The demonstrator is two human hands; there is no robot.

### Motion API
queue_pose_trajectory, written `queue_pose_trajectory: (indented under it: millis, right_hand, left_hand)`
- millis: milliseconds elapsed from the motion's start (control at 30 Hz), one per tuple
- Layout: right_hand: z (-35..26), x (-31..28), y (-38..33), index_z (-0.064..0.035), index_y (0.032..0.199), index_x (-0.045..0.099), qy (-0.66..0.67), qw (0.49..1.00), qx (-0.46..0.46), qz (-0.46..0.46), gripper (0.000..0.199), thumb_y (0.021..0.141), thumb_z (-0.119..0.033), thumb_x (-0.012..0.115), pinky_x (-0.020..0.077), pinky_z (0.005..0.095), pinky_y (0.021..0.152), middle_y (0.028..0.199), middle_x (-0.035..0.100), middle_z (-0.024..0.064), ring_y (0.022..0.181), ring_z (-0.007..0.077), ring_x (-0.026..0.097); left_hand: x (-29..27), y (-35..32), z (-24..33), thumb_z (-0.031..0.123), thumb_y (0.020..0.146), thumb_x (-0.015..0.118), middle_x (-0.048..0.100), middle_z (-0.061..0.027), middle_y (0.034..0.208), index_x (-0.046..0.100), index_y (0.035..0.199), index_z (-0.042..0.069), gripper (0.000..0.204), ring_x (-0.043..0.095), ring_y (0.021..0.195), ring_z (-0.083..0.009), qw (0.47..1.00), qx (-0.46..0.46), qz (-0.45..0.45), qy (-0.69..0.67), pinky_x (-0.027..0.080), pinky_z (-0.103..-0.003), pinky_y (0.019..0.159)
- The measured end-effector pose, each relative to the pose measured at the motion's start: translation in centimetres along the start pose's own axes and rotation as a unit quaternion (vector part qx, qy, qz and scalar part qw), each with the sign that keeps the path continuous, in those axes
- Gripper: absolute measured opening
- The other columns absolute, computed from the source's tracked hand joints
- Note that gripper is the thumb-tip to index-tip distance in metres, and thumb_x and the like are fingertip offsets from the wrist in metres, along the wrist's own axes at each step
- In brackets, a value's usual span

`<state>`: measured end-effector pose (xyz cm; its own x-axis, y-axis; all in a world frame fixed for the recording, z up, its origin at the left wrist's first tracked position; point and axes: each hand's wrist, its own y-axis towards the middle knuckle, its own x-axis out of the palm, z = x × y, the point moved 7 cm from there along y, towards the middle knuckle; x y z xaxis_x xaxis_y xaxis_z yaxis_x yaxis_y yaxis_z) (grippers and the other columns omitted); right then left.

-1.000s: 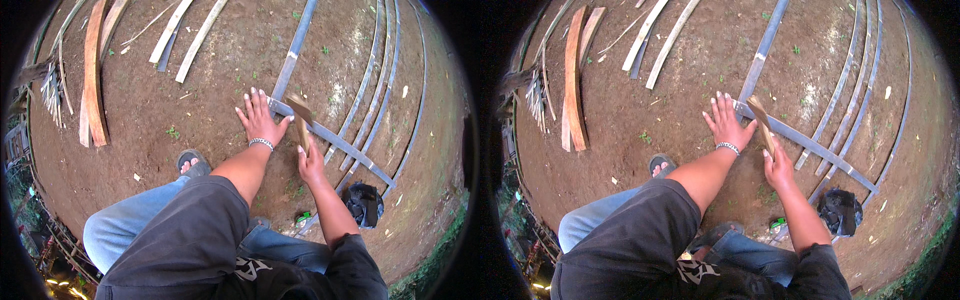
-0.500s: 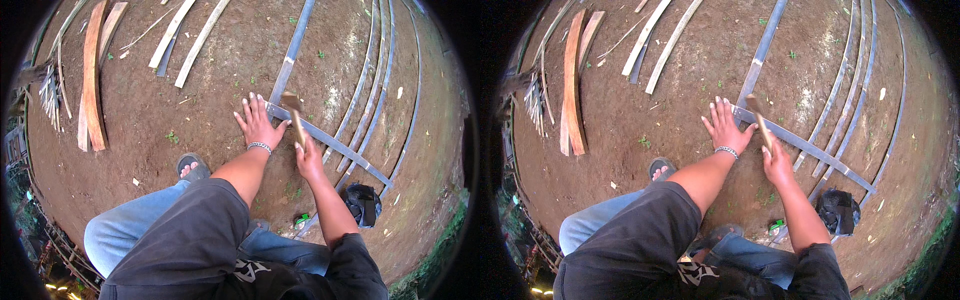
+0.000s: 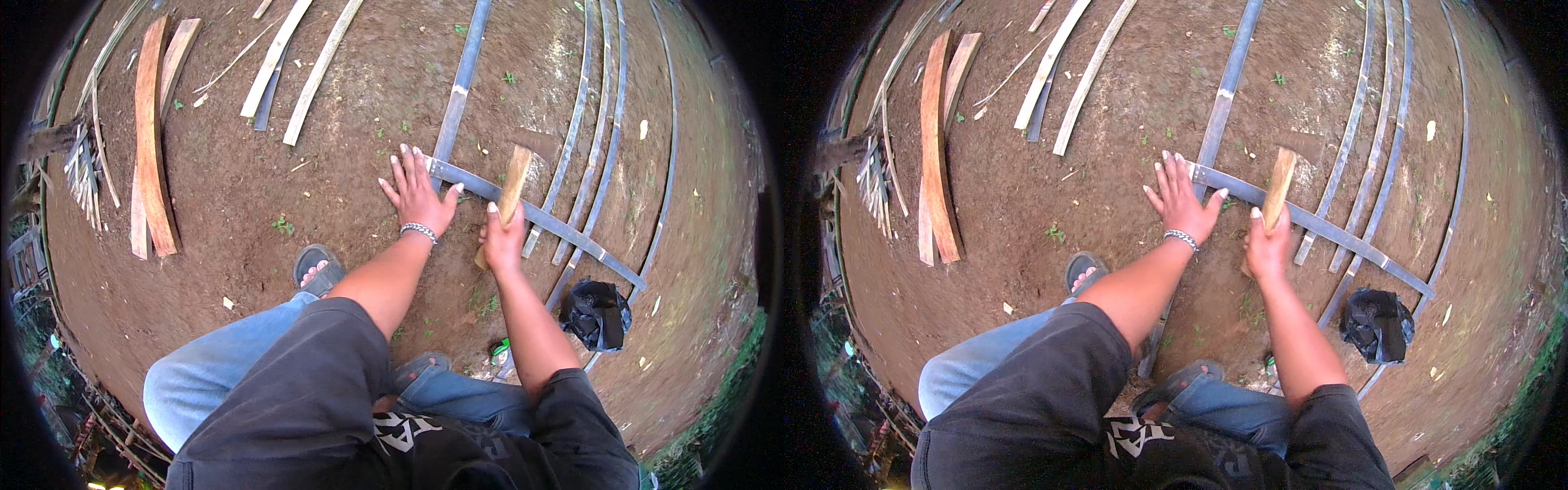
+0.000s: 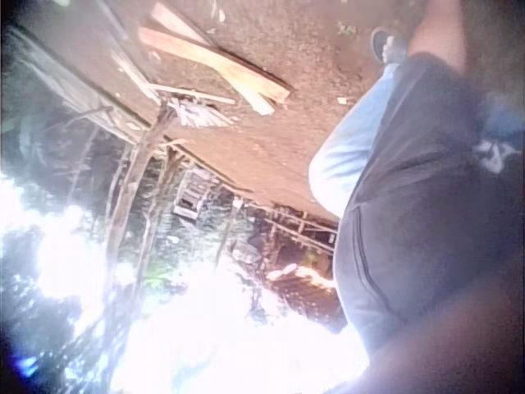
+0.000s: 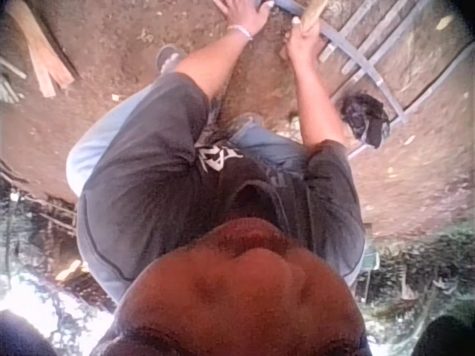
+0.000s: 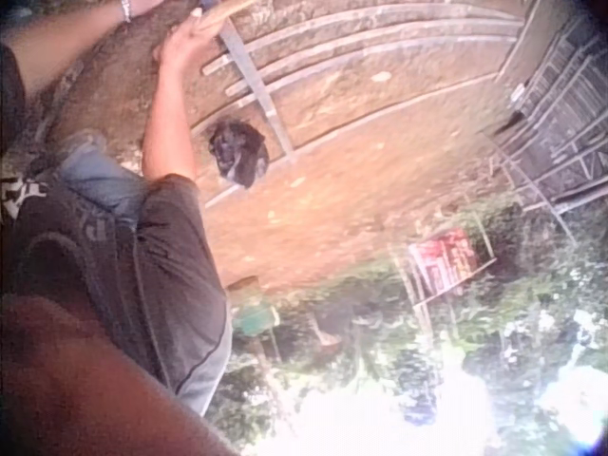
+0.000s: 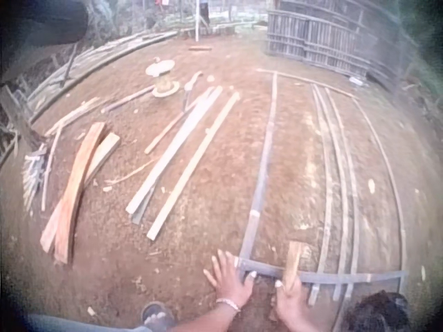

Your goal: The person measures and marks metal bars laid out on the ground using a tape measure and a small wooden block. They then use a hammer to drive nails into the bars at the marked locations to assemble a rectangular frame structure.

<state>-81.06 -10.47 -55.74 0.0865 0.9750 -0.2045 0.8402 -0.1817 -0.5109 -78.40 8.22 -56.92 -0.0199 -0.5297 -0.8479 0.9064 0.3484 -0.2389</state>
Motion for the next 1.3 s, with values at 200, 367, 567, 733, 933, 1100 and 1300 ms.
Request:
queue_pose_trajectory:
  millis: [200, 367, 567, 733, 933, 1100, 1300]
  right_hand:
    - [2.3, 2.5, -3.6, -0.0067, 0.139, 0.035, -0.018, 0.998, -0.050, -0.018, 0.047, 0.097, -0.014, 0.054, 0.0463, 0.0313, 0.050, 0.078, 0.057, 0.0065, 0.056, 0.0156, 0.056]
    - [5.7, 4.4, -5.3, -0.0043, 0.140, 0.036, -0.076, 0.997, -0.028, -0.019, 0.051, 0.096, -0.020, 0.056, 0.0509, 0.0378, 0.062, 0.087, 0.063, 0.0129, 0.066, 0.0232, 0.063]
    - [4.6, 5.5, -5.8, -0.0035, 0.142, 0.031, 0.031, 0.999, 0.031, -0.009, 0.052, 0.097, -0.014, 0.054, 0.0470, 0.0293, 0.053, 0.074, 0.054, 0.0028, 0.058, 0.0122, 0.054]
    - [4.9, 5.3, -5.1, -0.0031, 0.142, 0.032, -0.007, 0.999, 0.039, -0.010, 0.052, 0.096, -0.015, 0.055, 0.0480, 0.0317, 0.054, 0.076, 0.058, 0.0062, 0.060, 0.0144, 0.057]
    - [7.5, 5.5, -3.7, -0.0045, 0.136, 0.036, -0.085, 0.996, 0.025, -0.002, 0.048, 0.096, -0.021, 0.055, 0.0504, 0.0450, 0.070, 0.091, 0.064, 0.0207, 0.080, 0.0364, 0.065]
    - [7.5, 5.5, -3.5, -0.0054, 0.130, 0.039, -0.115, 0.993, 0.039, -0.011, 0.041, 0.096, -0.025, 0.054, 0.0477, 0.0513, 0.080, 0.102, 0.063, 0.0280, 0.095, 0.0476, 0.061]
    - [6.5, 5.5, -3.7, -0.0051, 0.130, 0.038, -0.177, 0.983, 0.038, -0.010, 0.043, 0.096, -0.026, 0.054, 0.0476, 0.0520, 0.081, 0.102, 0.063, 0.0289, 0.096, 0.0482, 0.061]
  left_hand:
    - [-3.2, 2.3, -3.7, 0.025, 0.084, 0.065, 0.041, -0.0153, 0.146, 0.047, 0.140, 0.010, 0.061, 0.036, 0.136, -0.0350, 0.984, 0.071, 0.113, -0.118, 0.024, -0.052, 0.112]
    - [-5.9, 4.4, -1.2, 0.018, 0.079, 0.070, 0.054, -0.0102, 0.123, 0.066, 0.118, 0.016, 0.039, 0.049, 0.118, -0.0293, 0.972, 0.202, 0.100, -0.060, 0.036, -0.046, 0.100]
    - [-4.5, 3.6, 0.5, 0.026, 0.076, 0.076, 0.062, -0.0107, 0.100, 0.070, 0.101, 0.009, 0.031, 0.057, 0.098, -0.0298, 0.969, 0.228, 0.049, -0.079, 0.044, -0.042, 0.088]
    - [-4.1, 2.9, 0.9, 0.026, 0.077, 0.076, 0.064, -0.0104, 0.091, 0.071, 0.089, 0.006, 0.024, 0.059, 0.091, -0.0304, 0.968, 0.216, 0.094, -0.082, 0.047, -0.041, 0.083]
    - [-3.8, 2.5, 0.8, 0.022, 0.078, 0.074, 0.064, -0.0080, 0.089, 0.070, 0.080, 0.007, 0.015, 0.059, 0.088, -0.0287, 0.961, 0.223, 0.133, -0.091, 0.046, -0.041, 0.081]
    - [-3.5, 2.4, 0.6, 0.019, 0.077, 0.075, 0.064, -0.0070, 0.088, 0.069, 0.076, 0.008, 0.013, 0.058, 0.087, -0.0284, 0.957, 0.226, 0.157, -0.096, 0.046, -0.041, 0.079]
    - [-3.1, 2.3, 0.3, 0.017, 0.077, 0.074, 0.064, -0.0070, 0.087, 0.070, 0.078, 0.009, 0.010, 0.058, 0.087, -0.0281, 0.954, 0.235, 0.160, -0.094, 0.045, -0.040, 0.080]
